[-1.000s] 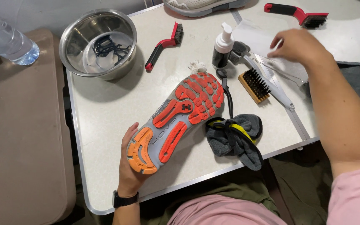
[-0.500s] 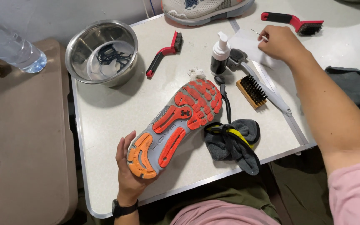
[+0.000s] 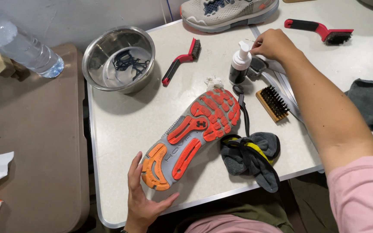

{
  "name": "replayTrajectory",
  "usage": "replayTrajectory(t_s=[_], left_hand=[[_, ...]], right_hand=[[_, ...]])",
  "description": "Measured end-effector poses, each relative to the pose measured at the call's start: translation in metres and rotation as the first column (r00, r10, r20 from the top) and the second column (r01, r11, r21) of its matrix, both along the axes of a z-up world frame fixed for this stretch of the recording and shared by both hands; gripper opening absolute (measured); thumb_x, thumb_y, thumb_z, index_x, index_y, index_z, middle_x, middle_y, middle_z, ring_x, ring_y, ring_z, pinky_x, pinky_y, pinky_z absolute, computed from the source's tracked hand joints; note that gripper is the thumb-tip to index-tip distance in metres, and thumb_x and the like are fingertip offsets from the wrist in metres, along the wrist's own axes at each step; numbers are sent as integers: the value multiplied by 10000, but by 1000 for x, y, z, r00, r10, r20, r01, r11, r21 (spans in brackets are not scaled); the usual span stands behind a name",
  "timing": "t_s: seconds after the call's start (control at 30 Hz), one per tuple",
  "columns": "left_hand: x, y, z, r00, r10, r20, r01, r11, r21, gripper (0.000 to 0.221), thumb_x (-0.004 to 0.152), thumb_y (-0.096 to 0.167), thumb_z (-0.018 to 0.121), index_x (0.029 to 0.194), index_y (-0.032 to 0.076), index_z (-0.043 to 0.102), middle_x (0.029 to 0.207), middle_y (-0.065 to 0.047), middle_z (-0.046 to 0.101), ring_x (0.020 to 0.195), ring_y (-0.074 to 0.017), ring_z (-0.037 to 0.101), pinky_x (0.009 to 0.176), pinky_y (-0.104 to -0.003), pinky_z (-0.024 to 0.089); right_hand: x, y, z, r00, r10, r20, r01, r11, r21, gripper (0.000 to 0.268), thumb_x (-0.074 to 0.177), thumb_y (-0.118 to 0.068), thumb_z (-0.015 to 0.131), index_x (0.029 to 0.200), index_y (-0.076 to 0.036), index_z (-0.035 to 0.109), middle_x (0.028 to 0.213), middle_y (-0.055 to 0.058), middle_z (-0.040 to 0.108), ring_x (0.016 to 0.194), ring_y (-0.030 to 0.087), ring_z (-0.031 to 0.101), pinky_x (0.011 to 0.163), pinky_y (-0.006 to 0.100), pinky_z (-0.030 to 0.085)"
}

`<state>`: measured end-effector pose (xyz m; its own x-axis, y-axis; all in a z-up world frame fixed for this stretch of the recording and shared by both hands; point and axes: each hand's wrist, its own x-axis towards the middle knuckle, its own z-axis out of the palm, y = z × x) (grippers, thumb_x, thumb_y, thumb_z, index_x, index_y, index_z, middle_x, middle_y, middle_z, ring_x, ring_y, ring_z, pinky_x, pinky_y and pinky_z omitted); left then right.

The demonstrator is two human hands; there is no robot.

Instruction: Cleaning and preparing the sole of a running shoe for repair using brushes and cleaning agents.

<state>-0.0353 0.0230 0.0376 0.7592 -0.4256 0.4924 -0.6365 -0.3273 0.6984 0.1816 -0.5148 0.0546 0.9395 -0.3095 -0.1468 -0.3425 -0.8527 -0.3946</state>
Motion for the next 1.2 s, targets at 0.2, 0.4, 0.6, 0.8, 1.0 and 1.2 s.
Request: replayTrajectory(t_s=[0.2, 0.4, 0.6, 0.8, 1.0, 1.2], left_hand=[[7, 13, 4, 998, -39, 52, 46, 990, -136, 1271, 642, 449, 895, 1622, 148, 144, 1659, -276, 238, 1580, -444, 277, 1268, -578, 357], [12, 25, 14, 983, 32, 182, 15, 968, -251, 1141, 709, 500, 798, 1636, 186, 213, 1655, -180, 279, 1604, -415, 271, 1293, -645, 378], [3, -14, 66, 889, 197, 413, -109, 968, -227, 692, 895, 247, 771, 1443, 101, 377, 1528, -177, 426, 1472, -334, 468, 1306, -501, 476], [-23, -88, 124, 976, -128, 177, 177, 938, -299, 842, 978, 399, 817, 1606, 157, 311, 1702, -217, 309, 1634, -387, 414, 1401, -549, 475], [-66, -72, 94, 954, -218, -205, 168, 957, -236, 256, 924, 103, 773, 1154, 93, 661, 939, -11, 723, 688, -119, 638, 652, -241, 560], [-81, -51, 78, 970, -105, -218, 62, 979, -193, 154, 910, 165, 765, 969, 82, 650, 1133, -127, 640, 628, -145, 529, 576, -236, 520]], right_hand=[[-5, -14, 8, 995, -31, 90, 18, 990, 138, 84, 975, -136, 699, 990, -79, 759, 953, 92, 739, 850, 203, 625, 725, 383, 477], [-52, -69, 61, 920, -165, 356, 84, 969, 233, 290, 977, -82, 579, 801, -202, 382, 787, -31, 401, 671, 99, 317, 521, 354, 215], [-127, -25, 121, 906, 67, 418, -276, 842, 463, 327, 1213, -159, 395, 902, -75, 337, 708, 9, 214, 617, 103, 212, 610, 271, 182], [-239, 160, 170, 859, 347, 375, -511, 616, 600, 47, 869, -23, 684, 906, 6, 687, 688, 84, 684, 523, 132, 549, 438, 233, 372], [-261, 220, 114, 860, 506, 65, -407, 604, 685, 76, 876, -127, 806, 840, -79, 760, 618, 10, 686, 557, 102, 525, 490, 268, 404], [-264, 250, 80, 819, 572, 50, -357, 439, 824, 50, 917, -86, 754, 878, -57, 764, 713, 25, 677, 610, 102, 530, 545, 259, 414]])
